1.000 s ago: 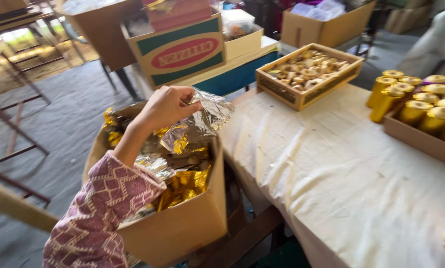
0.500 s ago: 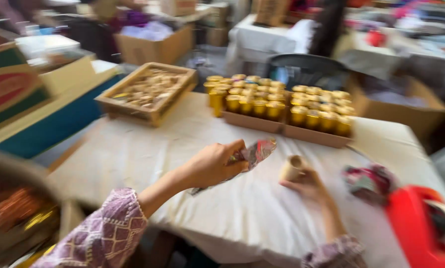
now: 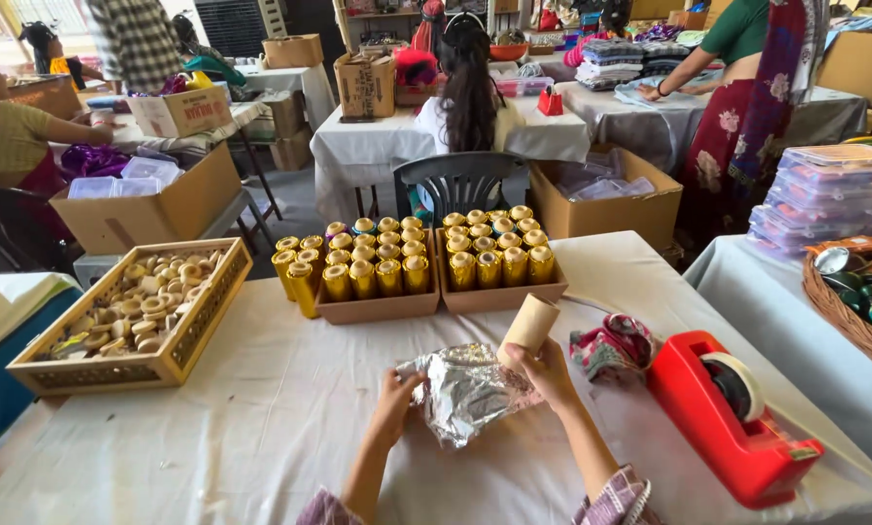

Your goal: Wrapping small cardboard cylinders with gold-colored foil sheets.

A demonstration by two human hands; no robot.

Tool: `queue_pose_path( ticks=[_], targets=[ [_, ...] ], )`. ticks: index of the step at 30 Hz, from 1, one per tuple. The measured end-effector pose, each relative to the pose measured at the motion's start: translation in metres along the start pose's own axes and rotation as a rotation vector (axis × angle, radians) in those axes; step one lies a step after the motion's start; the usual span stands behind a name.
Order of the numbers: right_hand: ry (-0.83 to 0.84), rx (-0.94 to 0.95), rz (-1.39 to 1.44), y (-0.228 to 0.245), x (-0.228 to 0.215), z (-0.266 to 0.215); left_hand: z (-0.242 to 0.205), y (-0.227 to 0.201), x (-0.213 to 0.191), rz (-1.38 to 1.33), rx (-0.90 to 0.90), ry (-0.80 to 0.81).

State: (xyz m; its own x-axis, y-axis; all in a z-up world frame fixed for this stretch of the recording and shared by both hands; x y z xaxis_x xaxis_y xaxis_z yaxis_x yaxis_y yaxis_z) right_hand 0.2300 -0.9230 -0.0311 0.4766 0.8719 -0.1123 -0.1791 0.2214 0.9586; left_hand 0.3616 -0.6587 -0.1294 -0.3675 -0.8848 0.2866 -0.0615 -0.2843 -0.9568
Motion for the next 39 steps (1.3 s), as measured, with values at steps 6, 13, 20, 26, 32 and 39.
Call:
queue_pose_path(
  ticks=[6, 13, 20, 26, 32, 39],
  targets=[
    [0.111, 0.11, 0.105, 0.0, 0.018, -0.01, -0.032, -0.066, -0.002, 0.602, 0.439, -0.171],
    [0.351, 0.129, -0.373, 0.045, 0.052, -0.042, -0.095, -0.142, 0.042, 1.213, 0.885, -0.259],
    [0.242, 0.2, -0.535, 0.04, 0.03, -0.03, -0.098, -0.095, 0.082, 1.286, 0.517, 0.228],
    [0.251, 0.151, -0.195, 0.052, 0.03, -0.034, -0.107, -0.081, 0.096, 1.249, 0.728, 0.401],
    [0.439, 0.157, -0.397, 0.024, 0.039, -0.036, -0.097, -0.076, 0.086, 1.202, 0.569, 0.51],
    [0.423, 0.183, -0.394, 0.015, 0.033, -0.032, -0.087, -0.115, 0.062, 1.074, 0.581, 0.354]
  ],
)
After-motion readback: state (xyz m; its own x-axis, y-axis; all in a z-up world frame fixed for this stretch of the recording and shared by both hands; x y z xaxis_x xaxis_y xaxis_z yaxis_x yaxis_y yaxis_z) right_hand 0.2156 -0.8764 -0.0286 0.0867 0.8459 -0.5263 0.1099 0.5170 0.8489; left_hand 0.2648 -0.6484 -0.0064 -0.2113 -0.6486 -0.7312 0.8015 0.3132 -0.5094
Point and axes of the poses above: each hand's wrist, its own z-axis towards the middle knuckle, its own x-axis out of the palm, y = z × x, the point moved 8 cm from there along z, towards the middle knuckle, and after that the axes turned 9 degrees about x, right-handed, at the moved point
